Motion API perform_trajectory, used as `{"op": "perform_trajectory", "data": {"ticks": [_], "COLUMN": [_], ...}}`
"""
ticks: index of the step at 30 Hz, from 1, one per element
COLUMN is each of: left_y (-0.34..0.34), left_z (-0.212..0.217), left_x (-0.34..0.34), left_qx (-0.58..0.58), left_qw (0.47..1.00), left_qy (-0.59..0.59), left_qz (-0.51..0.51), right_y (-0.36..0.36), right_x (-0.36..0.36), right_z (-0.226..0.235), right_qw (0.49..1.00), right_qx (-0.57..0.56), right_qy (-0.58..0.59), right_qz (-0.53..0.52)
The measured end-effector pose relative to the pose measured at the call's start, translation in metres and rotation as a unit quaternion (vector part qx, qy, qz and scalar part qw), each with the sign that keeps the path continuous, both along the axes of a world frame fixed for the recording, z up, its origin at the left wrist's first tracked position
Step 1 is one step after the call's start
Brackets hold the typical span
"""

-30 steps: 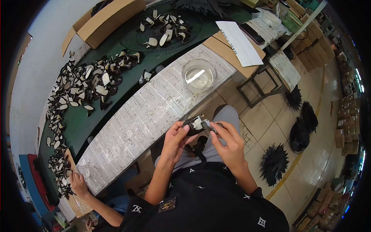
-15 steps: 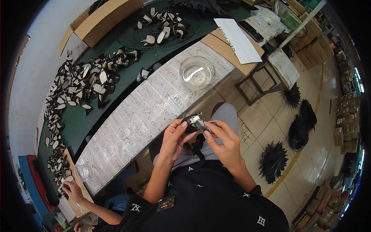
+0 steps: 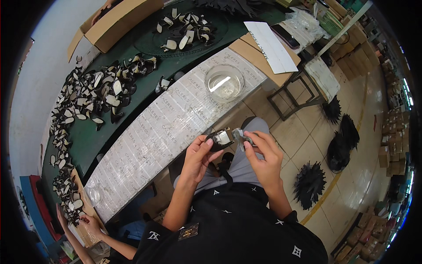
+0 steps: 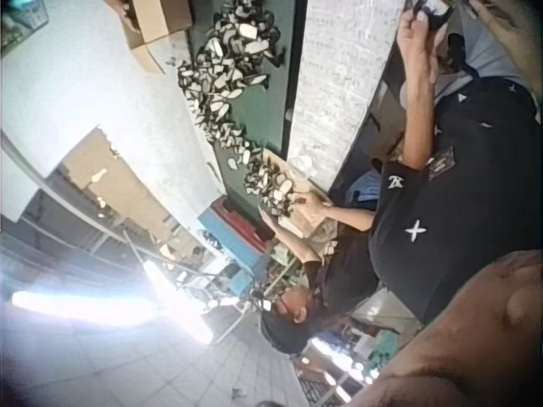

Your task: The person picks up shoe heel parts from the table, dips an applicator into a dish of liquid, and applies the liquid onto the heel pieces by hand.

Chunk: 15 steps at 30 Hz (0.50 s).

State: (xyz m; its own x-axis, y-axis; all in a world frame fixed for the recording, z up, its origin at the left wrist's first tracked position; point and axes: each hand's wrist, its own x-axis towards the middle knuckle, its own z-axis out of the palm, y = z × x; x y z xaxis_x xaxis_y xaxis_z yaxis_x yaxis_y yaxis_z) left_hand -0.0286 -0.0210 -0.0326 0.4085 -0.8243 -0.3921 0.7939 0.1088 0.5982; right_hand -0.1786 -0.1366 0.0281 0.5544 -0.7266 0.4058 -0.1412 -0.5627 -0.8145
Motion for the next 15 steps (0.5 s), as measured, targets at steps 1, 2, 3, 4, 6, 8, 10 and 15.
{"op": "perform_trajectory", "data": {"ticks": [1, 2, 3, 4, 6, 8, 10, 15], "left_y": [0.0, 0.001, 0.001, 0.002, 0.003, 0.003, 0.003, 0.004], "left_z": [0.001, 0.004, 0.006, 0.007, 0.006, 0.006, 0.005, 0.006], "left_x": [-0.001, -0.003, -0.004, -0.003, -0.002, -0.003, -0.003, -0.005], "left_qx": [-0.001, -0.02, -0.038, -0.038, -0.042, -0.037, -0.032, -0.025], "left_qw": [1.0, 1.0, 0.999, 0.999, 0.998, 0.998, 0.998, 0.997], "left_qy": [-0.001, -0.007, -0.013, -0.014, -0.036, -0.048, -0.06, -0.073], "left_qz": [0.0, 0.002, 0.003, 0.003, -0.011, -0.012, -0.013, -0.02], "right_y": [0.001, 0.002, 0.003, 0.003, 0.005, 0.006, 0.007, 0.007], "right_x": [0.001, 0.002, 0.002, 0.002, 0.002, 0.003, 0.003, 0.006], "right_z": [0.0, -0.001, -0.001, 0.001, 0.006, 0.01, 0.011, 0.008], "right_qw": [1.0, 1.0, 1.0, 1.0, 0.998, 0.996, 0.993, 0.986], "right_qx": [-0.001, -0.003, -0.004, -0.004, -0.056, -0.084, -0.112, -0.141], "right_qy": [-0.001, -0.004, -0.007, -0.009, 0.006, 0.007, 0.009, 0.023], "right_qz": [0.0, 0.011, 0.021, 0.022, 0.029, 0.035, 0.041, 0.082]}}
